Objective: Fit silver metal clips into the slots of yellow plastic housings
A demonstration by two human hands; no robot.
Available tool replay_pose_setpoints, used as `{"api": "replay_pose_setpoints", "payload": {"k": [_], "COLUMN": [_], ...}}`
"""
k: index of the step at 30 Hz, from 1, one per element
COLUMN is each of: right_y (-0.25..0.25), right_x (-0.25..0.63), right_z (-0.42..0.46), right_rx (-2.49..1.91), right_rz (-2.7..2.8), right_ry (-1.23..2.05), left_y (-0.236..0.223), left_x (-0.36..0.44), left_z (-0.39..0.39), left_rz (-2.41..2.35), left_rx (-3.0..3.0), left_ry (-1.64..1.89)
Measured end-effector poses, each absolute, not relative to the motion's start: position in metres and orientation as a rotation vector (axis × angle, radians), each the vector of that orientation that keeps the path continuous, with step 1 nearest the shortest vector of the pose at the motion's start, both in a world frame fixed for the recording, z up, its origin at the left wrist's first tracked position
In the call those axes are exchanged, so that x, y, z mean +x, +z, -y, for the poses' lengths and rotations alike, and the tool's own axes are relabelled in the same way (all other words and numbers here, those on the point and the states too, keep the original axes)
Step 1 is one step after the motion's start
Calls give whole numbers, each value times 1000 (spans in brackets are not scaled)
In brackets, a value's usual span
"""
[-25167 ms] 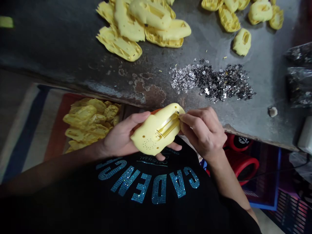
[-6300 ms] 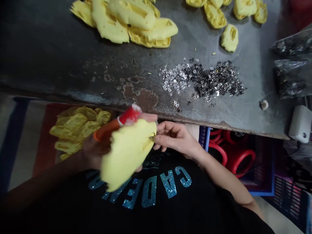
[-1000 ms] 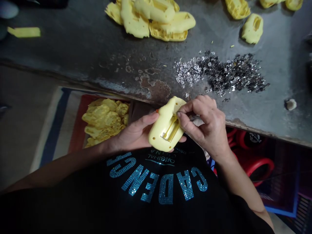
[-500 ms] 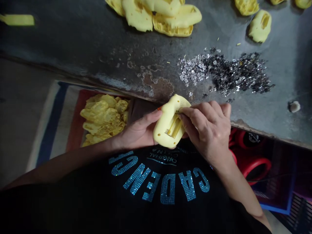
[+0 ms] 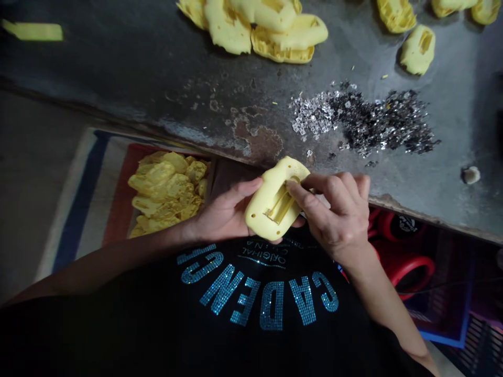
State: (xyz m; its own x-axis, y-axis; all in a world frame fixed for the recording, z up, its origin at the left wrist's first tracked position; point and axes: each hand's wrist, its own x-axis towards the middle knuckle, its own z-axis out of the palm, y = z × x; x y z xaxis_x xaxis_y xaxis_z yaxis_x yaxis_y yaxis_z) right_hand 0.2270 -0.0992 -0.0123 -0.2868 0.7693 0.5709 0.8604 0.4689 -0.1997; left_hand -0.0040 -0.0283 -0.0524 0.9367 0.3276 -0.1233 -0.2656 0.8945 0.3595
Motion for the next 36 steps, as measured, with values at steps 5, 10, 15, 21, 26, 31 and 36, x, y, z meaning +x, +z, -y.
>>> {"api": "replay_pose_setpoints", "payload": {"k": [5,10,15,21,26,31,36], "right_y": [-16,-16,-16,-15,-14,-12,-7], "right_x": [232,233,234,239,243,246,248], "right_z": [104,106,107,106,104,101,104], "right_rx": [-1337,-1333,-1264,-1279,-1254,-1289,-1330], "right_rz": [2096,2092,2085,2125,2179,2100,1841], "right_ry": [-196,-185,-184,-253,-272,-82,182], "left_y": [-52,-52,-50,-49,-51,-49,-48], "left_x": [-5,-7,-7,-7,-7,-6,-5], "left_z": [29,28,28,28,29,29,29], "left_rz": [-185,-197,-196,-226,-223,-216,-222], "left_rx": [350,296,285,294,330,356,366], "left_ry": [283,241,214,199,201,230,248]}}
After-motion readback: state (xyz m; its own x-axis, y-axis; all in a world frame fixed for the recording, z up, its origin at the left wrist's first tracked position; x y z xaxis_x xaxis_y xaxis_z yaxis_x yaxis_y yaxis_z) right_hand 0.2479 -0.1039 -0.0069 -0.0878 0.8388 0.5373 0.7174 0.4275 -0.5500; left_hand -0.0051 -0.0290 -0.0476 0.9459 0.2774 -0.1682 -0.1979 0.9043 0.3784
